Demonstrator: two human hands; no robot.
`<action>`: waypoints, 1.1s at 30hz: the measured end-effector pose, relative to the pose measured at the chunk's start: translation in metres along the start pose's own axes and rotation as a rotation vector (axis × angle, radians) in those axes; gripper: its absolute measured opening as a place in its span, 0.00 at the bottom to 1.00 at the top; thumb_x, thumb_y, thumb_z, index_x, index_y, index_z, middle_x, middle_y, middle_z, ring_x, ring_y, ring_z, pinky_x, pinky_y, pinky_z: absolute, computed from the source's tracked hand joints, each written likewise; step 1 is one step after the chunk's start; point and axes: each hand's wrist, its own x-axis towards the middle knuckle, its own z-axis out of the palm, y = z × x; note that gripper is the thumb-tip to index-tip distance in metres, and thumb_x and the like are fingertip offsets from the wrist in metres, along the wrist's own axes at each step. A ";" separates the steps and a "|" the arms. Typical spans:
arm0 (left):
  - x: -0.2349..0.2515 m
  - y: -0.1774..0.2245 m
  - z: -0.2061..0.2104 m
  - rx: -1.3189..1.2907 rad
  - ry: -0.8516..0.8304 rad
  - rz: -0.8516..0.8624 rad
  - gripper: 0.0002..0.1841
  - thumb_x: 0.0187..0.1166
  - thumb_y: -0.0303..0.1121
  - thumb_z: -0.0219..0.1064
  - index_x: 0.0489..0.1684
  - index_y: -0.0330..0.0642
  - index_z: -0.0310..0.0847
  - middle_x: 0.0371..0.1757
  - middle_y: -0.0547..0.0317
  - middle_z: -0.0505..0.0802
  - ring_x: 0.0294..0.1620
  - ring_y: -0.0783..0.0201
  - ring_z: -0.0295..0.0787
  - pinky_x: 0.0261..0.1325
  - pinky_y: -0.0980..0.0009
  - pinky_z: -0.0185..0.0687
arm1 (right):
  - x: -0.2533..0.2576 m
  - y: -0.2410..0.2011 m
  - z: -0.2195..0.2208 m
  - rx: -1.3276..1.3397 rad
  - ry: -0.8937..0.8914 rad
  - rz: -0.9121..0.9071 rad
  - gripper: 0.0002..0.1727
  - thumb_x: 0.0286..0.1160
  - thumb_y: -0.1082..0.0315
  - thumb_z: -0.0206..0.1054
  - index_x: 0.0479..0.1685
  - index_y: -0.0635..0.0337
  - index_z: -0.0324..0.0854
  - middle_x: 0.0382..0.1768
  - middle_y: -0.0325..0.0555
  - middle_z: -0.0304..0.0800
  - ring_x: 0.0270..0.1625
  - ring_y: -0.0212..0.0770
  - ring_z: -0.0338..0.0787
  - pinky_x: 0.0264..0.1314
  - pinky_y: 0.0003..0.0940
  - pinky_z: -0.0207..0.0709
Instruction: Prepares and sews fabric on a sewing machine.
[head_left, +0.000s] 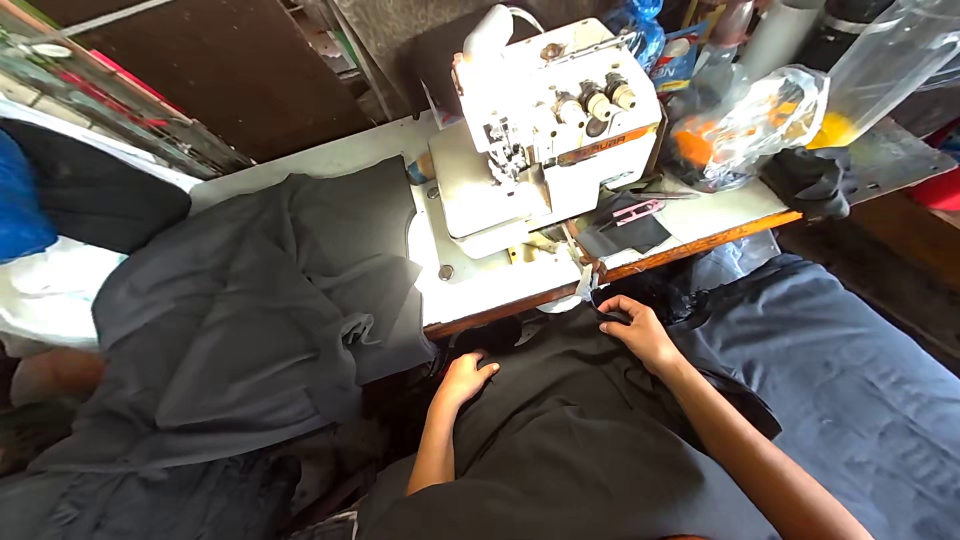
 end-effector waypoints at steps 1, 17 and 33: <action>0.000 0.000 0.000 -0.006 0.000 -0.003 0.23 0.85 0.43 0.67 0.68 0.34 0.84 0.64 0.35 0.90 0.71 0.42 0.84 0.79 0.43 0.70 | 0.000 0.000 0.000 0.003 0.002 -0.001 0.12 0.62 0.79 0.71 0.45 0.62 0.86 0.46 0.43 0.90 0.48 0.29 0.87 0.52 0.24 0.81; -0.004 -0.012 0.009 -0.106 0.022 0.351 0.16 0.80 0.39 0.70 0.40 0.30 0.89 0.42 0.43 0.92 0.51 0.52 0.88 0.62 0.50 0.78 | 0.003 -0.033 -0.020 0.071 0.096 -0.178 0.09 0.59 0.80 0.74 0.38 0.62 0.85 0.39 0.37 0.90 0.44 0.26 0.88 0.51 0.25 0.84; -0.108 0.001 -0.123 -0.559 0.391 1.120 0.12 0.83 0.49 0.66 0.59 0.66 0.88 0.54 0.84 0.91 0.54 0.83 0.86 0.59 0.81 0.82 | -0.006 -0.174 -0.078 0.347 -0.143 -0.755 0.11 0.66 0.68 0.79 0.46 0.41 0.90 0.44 0.23 0.94 0.45 0.20 0.91 0.48 0.17 0.86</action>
